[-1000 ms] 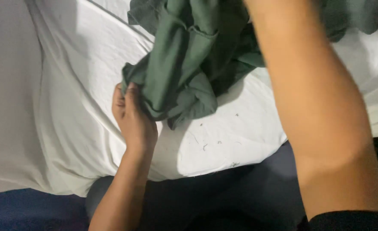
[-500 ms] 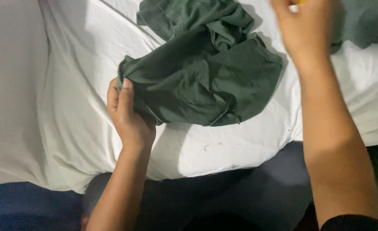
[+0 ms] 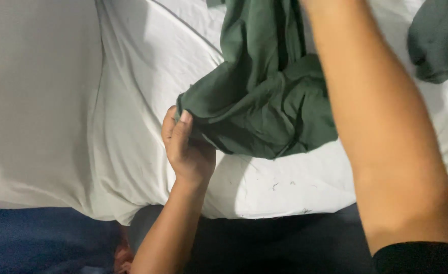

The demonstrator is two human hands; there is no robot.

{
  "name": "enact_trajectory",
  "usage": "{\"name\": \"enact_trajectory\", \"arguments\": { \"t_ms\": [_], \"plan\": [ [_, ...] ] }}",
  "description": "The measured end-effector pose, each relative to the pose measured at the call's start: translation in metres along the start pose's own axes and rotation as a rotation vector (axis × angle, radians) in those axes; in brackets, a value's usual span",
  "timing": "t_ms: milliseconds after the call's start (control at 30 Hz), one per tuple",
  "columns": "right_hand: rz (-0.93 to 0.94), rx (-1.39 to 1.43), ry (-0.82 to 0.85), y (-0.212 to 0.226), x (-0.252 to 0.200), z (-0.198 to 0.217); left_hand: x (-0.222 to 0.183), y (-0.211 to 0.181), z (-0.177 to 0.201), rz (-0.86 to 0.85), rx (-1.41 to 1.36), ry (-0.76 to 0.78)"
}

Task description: Trimming loose threads from a green garment using small scissors

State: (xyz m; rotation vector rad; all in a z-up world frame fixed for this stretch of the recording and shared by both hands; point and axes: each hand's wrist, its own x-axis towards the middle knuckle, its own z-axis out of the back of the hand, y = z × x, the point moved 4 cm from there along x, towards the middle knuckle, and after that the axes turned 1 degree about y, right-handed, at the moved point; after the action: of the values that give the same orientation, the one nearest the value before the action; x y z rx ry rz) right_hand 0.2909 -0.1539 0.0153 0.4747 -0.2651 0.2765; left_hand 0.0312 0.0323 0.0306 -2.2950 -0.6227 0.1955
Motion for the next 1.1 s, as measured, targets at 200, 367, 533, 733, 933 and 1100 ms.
{"name": "enact_trajectory", "arguments": {
  "t_ms": [200, 367, 533, 733, 933, 1100],
  "plan": [
    [-0.050, 0.059, -0.217, -0.167, -0.033, 0.080, 0.012, -0.020, 0.014, -0.149, -0.032, -0.169],
    [-0.076, 0.067, -0.330, -0.174, -0.077, 0.091, 0.027, -0.045, 0.011, -0.191, -0.027, -0.228],
    [0.071, 0.323, -0.036, -0.040, -0.161, 0.077, 0.014, -0.033, -0.006, -0.143, 0.265, -0.189],
    [0.370, 0.223, -0.020, -0.018, -0.168, 0.057, 0.010, -0.026, 0.005, -0.090, 0.259, -0.194],
    [0.278, 0.411, -0.042, -0.083, -0.240, 0.097, 0.015, -0.039, -0.013, -0.042, 0.083, -0.212],
    [0.329, 0.327, -0.019, -0.029, -0.255, 0.143, 0.008, -0.030, -0.010, 0.042, 0.163, -0.095]
  ]
}}
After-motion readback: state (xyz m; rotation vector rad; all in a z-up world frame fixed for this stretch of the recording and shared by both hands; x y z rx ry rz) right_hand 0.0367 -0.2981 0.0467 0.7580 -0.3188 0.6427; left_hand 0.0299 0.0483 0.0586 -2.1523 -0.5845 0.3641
